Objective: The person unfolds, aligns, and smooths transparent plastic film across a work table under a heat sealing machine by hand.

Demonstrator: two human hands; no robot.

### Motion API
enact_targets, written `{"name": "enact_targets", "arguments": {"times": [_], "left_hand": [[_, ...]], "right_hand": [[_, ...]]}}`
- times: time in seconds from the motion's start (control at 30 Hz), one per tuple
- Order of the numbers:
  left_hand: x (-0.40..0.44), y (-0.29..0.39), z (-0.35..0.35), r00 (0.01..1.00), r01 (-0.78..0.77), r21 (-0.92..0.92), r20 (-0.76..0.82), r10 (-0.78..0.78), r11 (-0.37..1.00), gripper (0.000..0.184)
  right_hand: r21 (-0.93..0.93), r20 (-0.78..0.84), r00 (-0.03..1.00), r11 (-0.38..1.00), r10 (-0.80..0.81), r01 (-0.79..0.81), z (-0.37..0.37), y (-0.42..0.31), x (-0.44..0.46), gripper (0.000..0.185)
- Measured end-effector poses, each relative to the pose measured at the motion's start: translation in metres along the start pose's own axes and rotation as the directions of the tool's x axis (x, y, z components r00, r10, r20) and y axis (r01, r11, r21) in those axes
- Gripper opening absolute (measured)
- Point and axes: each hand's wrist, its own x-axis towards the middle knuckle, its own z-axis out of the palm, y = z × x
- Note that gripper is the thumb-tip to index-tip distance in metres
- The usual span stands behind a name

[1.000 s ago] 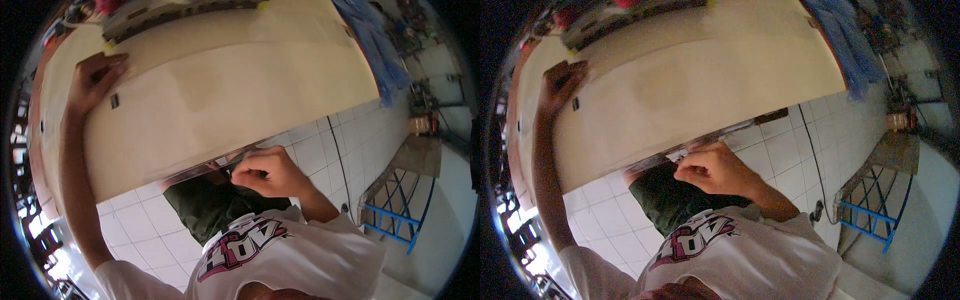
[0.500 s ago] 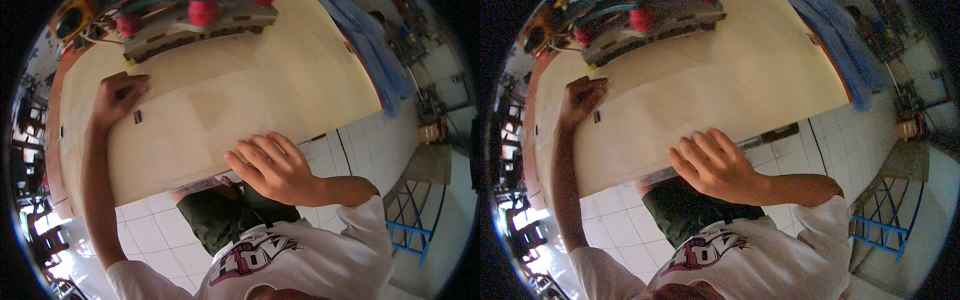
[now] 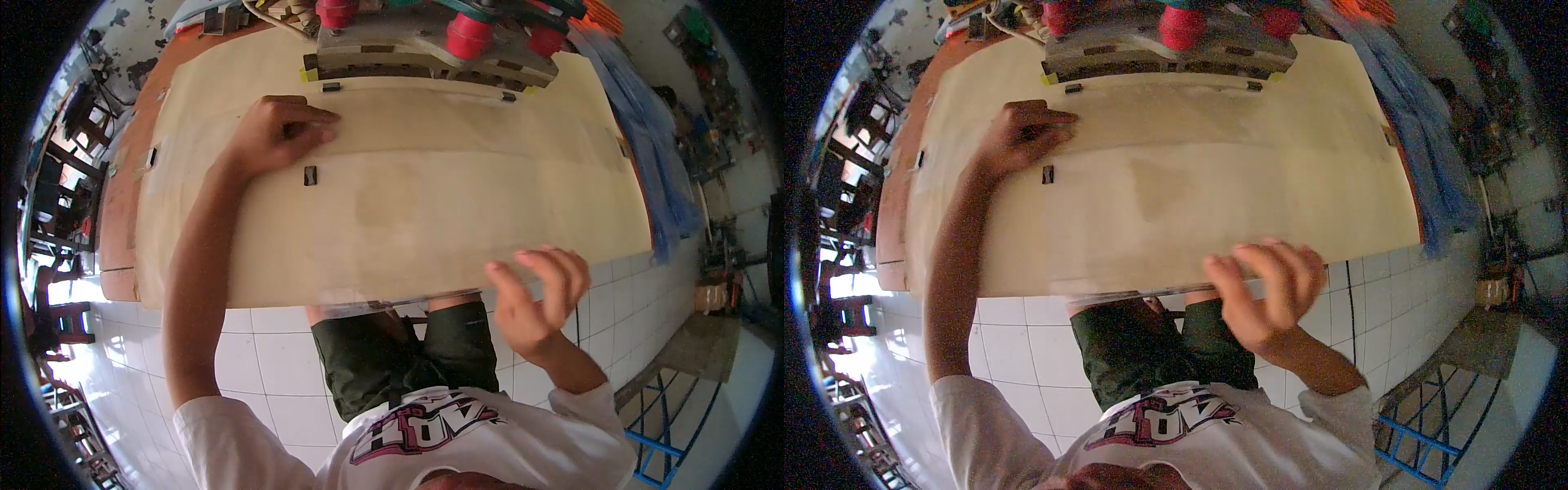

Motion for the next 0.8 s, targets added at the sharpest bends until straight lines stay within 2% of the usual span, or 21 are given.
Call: {"name": "enact_targets", "arguments": {"times": [0.03,0.1,0.13,0.2,0.23,0.3,0.33,0.4,0.43,0.47,0.5,0.53,0.6,0.63,0.7,0.73,0.8], "left_hand": [[0.0,-0.002,0.001,0.999,0.032,0.022,0.026,-0.033,0.999,0.021],[-0.001,-0.007,0.004,0.999,-0.025,0.015,-0.02,0.025,1.0,0.021],[-0.001,-0.008,0.006,0.995,-0.084,0.007,-0.062,0.084,0.996,0.022],[-0.001,-0.006,0.006,0.996,-0.067,-0.019,-0.064,0.066,0.998,0.022],[-0.001,-0.006,0.006,0.997,-0.053,-0.045,-0.063,0.05,0.998,0.022],[0.0,-0.004,0.003,0.998,-0.045,0.004,-0.046,0.045,0.999,0.022],[0.0,-0.003,0.002,0.999,-0.031,0.049,-0.03,0.033,0.998,0.021],[0.001,-0.003,0.003,0.999,-0.038,0.028,-0.027,0.039,0.999,0.021],[0.001,-0.004,0.003,0.999,-0.042,0.006,-0.028,0.042,0.999,0.021],[0.001,-0.005,0.004,0.999,-0.041,0.006,-0.029,0.042,0.999,0.021],[0.001,-0.007,0.004,0.998,-0.057,0.006,-0.035,0.057,0.998,0.021],[0.001,-0.008,0.005,0.997,-0.072,0.007,-0.04,0.072,0.997,0.021],[0.001,-0.005,0.004,0.997,-0.062,0.006,-0.037,0.062,0.998,0.021],[0.002,-0.004,0.004,0.998,-0.054,0.006,-0.034,0.054,0.999,0.02],[0.002,-0.004,0.004,0.998,-0.047,0.006,-0.036,0.047,0.999,0.02],[0.002,-0.003,0.004,0.999,-0.04,0.004,-0.037,0.04,0.999,0.02],[0.003,0.0,0.002,0.999,-0.026,0.012,-0.024,0.026,1.0,0.02]], "right_hand": [[0.001,-0.001,1.0,1.0,-0.003,0.003,0.001,0.006,-0.005,0.028],[-0.185,-0.11,0.965,0.949,0.237,-0.255,0.003,0.02,-0.014,0.028],[-0.184,-0.109,0.966,0.95,0.233,-0.25,0.006,0.026,-0.017,0.028],[-0.145,-0.167,0.882,0.874,0.44,-0.464,0.009,0.035,-0.02,0.031],[-0.146,-0.172,0.881,0.874,0.44,-0.464,0.008,0.038,-0.017,0.031],[-0.005,-0.05,0.834,0.835,0.549,-0.55,0.003,0.04,-0.011,0.042],[-0.005,-0.053,0.832,0.833,0.553,-0.554,0.003,0.043,-0.009,0.042],[0.362,0.175,0.695,0.611,0.697,-0.704,0.002,0.056,-0.005,0.057],[0.363,0.173,0.695,0.611,0.697,-0.703,-0.002,0.064,0.001,0.057],[0.557,0.414,0.584,0.313,0.699,-0.769,-0.006,0.074,0.009,0.06],[0.631,0.638,0.489,-0.04,0.595,-0.775,-0.008,0.083,0.018,0.063],[0.632,0.637,0.492,-0.038,0.593,-0.774,-0.006,0.093,0.027,0.063],[0.548,0.828,0.409,-0.399,0.384,-0.736,0.002,0.112,0.045,0.06],[0.547,0.828,0.408,-0.4,0.384,-0.735,0.009,0.123,0.054,0.06],[0.414,0.908,0.329,-0.419,0.261,-0.809,0.025,0.145,0.07,0.054],[0.412,0.908,0.326,-0.423,0.263,-0.807,0.035,0.15,0.075,0.054],[0.429,0.872,0.332,-0.232,0.361,-0.873,0.054,0.149,0.08,0.049]]}}
